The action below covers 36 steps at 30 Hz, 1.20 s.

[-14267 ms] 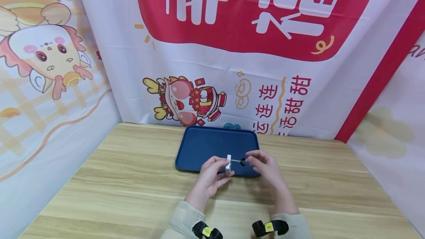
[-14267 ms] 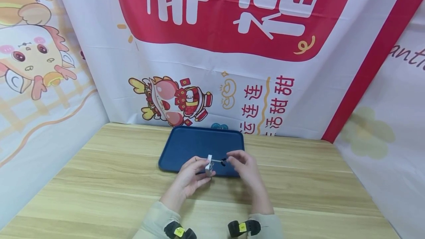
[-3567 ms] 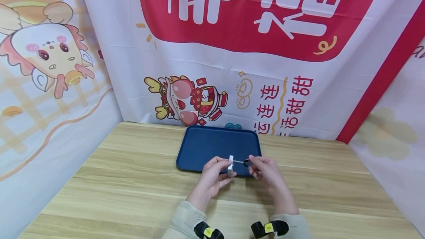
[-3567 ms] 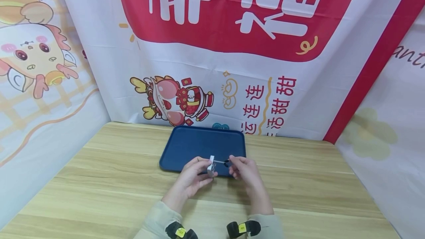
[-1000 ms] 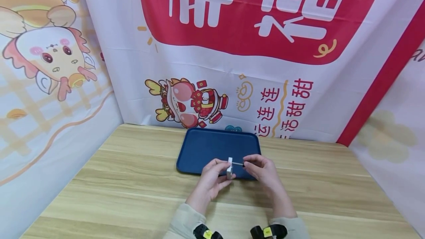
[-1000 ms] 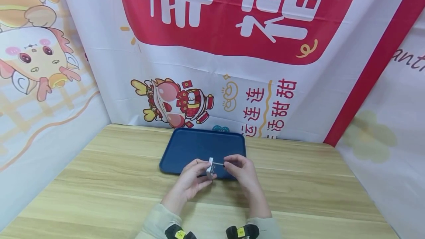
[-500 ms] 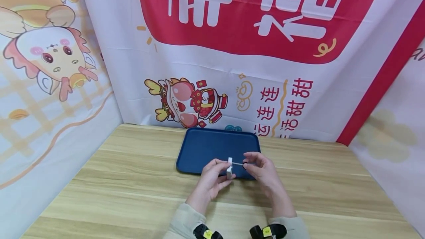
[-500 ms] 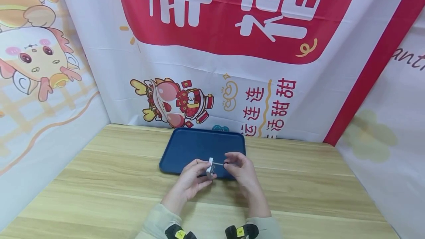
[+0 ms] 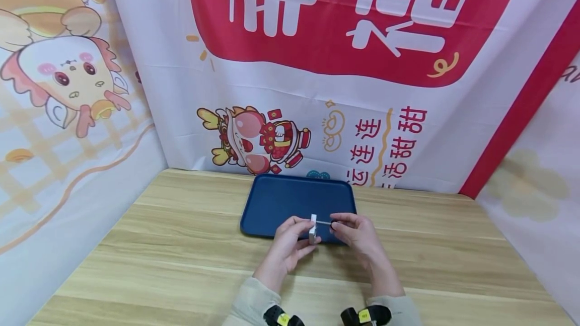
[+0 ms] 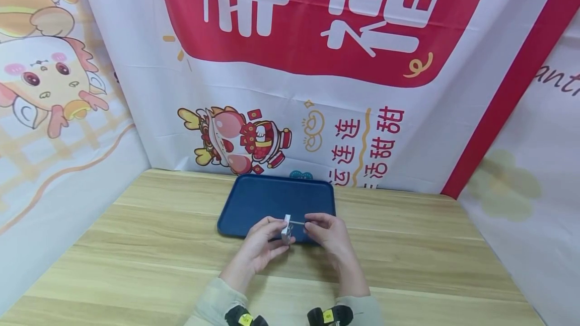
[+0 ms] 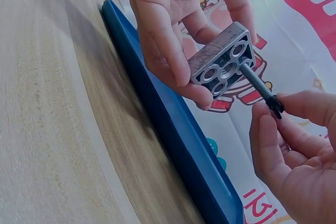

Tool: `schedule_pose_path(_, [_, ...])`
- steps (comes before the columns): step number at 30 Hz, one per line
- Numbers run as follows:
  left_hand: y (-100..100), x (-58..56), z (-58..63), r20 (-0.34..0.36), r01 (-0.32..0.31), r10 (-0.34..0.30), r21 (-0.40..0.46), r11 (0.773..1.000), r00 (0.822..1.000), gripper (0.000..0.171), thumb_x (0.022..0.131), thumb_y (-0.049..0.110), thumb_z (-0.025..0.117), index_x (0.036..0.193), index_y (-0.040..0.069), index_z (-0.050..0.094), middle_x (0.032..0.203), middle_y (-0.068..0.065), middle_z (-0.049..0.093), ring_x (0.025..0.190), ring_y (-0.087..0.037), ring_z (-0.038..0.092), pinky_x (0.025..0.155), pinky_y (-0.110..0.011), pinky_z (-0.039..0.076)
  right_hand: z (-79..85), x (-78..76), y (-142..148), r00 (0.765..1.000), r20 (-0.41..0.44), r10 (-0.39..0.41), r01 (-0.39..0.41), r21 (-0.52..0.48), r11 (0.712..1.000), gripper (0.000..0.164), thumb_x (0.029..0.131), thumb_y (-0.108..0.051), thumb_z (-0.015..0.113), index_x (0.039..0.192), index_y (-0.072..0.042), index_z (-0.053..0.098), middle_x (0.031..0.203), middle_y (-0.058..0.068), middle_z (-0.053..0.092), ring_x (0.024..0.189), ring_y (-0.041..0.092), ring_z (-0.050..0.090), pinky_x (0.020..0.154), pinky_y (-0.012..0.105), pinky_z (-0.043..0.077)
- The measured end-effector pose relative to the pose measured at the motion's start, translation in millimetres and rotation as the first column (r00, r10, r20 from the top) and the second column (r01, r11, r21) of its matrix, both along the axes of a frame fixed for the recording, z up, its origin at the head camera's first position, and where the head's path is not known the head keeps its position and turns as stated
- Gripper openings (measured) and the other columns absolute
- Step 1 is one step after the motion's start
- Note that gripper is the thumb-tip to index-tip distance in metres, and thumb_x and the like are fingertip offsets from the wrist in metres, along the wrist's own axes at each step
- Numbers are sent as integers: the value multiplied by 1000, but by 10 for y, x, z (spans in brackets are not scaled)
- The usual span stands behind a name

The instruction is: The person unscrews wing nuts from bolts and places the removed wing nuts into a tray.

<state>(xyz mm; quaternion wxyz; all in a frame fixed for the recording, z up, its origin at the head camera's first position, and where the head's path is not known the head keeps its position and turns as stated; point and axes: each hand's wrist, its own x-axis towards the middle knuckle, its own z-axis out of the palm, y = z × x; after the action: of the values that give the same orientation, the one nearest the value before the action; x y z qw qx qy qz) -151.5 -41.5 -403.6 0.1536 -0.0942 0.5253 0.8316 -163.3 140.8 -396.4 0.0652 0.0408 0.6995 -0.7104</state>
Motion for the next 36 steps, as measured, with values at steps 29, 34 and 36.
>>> schedule_pose_path(29, [35,13,-11,17,15,-16,9,1000,1000,10,96,20,64,90,17,56,125,-16,63,96,-28,72,105,-58,43,-24,16,53,989,-139,58,-31,187,982,22,92,6,62,114,7,63,101,11,66,89,17,59,78,22,52])
schedule_pose_path(34, [37,13,-8,18,16,-16,9,1000,1000,11,96,20,63,89,17,55,117,-12,66,98,-30,72,105,-57,43,-5,24,53,982,-177,64,-21,234,972,17,91,6,63,107,4,66,105,14,66,89,17,59,78,22,51])
schedule_pose_path(36, [39,14,-10,19,15,-15,10,1000,1000,11,96,20,63,89,17,55,116,-11,67,99,-30,72,105,-58,43,0,28,52,980,-190,66,-18,248,969,16,91,6,63,106,4,66,105,15,66,89,17,59,77,21,51])
